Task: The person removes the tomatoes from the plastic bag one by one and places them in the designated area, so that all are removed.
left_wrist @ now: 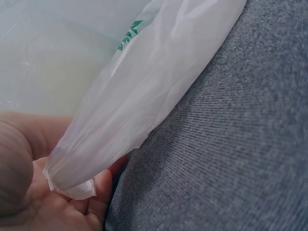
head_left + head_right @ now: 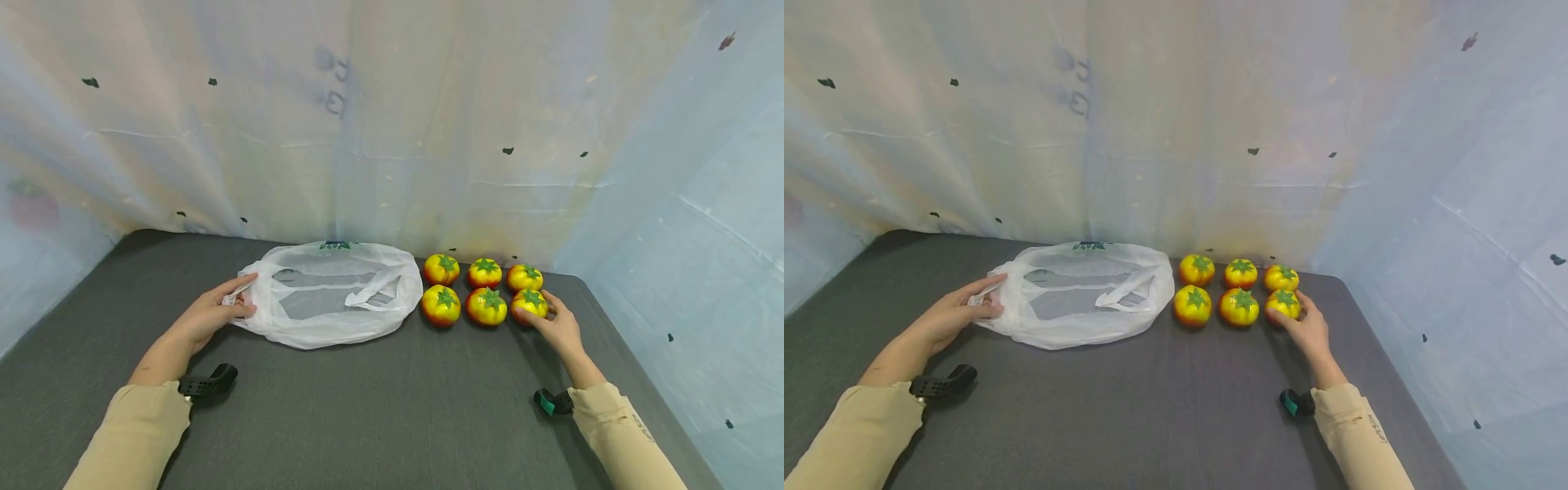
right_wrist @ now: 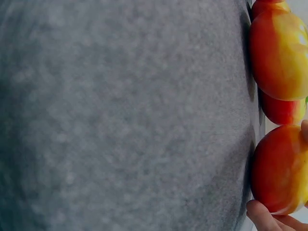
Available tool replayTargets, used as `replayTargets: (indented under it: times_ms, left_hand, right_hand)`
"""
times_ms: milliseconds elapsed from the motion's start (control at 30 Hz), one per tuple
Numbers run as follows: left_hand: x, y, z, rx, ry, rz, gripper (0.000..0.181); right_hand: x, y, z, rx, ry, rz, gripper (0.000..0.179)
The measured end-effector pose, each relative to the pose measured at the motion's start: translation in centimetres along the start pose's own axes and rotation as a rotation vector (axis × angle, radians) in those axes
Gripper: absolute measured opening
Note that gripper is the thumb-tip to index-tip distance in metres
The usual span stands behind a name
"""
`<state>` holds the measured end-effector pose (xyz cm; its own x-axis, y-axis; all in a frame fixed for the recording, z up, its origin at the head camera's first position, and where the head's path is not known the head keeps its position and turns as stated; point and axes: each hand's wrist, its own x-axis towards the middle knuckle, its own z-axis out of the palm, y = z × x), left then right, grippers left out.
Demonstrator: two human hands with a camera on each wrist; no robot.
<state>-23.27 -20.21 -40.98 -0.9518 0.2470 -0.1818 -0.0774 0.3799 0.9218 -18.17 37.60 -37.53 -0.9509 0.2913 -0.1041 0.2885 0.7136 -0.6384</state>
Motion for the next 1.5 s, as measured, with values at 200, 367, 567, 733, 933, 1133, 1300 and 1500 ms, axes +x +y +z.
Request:
replayTargets:
  times_ms: [200, 367, 567, 733, 933, 1133, 1300, 1500]
  left_hand:
    - [0.2, -0.1, 0.0, 0.013, 0.033, -0.014, 0.078]
    - [0.2, -0.3, -0.1, 0.019, 0.057, -0.013, 0.073]
    - [0.0, 0.1, -0.3, 0.022, 0.066, -0.021, 0.070]
    - [-0.4, 0.4, -0.6, 0.077, 0.084, -0.017, 0.067]
    - [-0.5, 0.3, -1.0, 0.124, 0.146, 0.015, 0.066]
    - [1.0, -1.7, -1.5, 0.223, 0.280, 0.042, 0.064]
    - [-0.7, 0.2, -1.0, 0.245, 0.319, 0.103, 0.054]
    - [-2.6, 2.6, 0.0, 0.384, 0.496, 0.234, 0.038]
  right_hand:
    - [-0.1, 0.1, 0.0, 0.011, 0.002, 0.007, 0.093]
    - [-0.2, -0.1, -0.1, 0.034, -0.001, 0.001, 0.095]
    - [-0.3, -0.3, -0.4, 0.048, 0.009, -0.008, 0.095]
    - [-0.4, -0.6, -0.8, 0.060, 0.053, 0.001, 0.095]
    - [-0.5, -1.4, -1.0, 0.110, 0.164, -0.042, 0.090]
    - [-1.0, -2.7, -0.6, 0.147, 0.312, -0.164, 0.070]
    - [-1.4, -3.9, 0.2, 0.194, 0.371, -0.264, 0.054]
    - [-1.5, -5.4, 1.2, 0.236, 0.394, -0.357, 0.040]
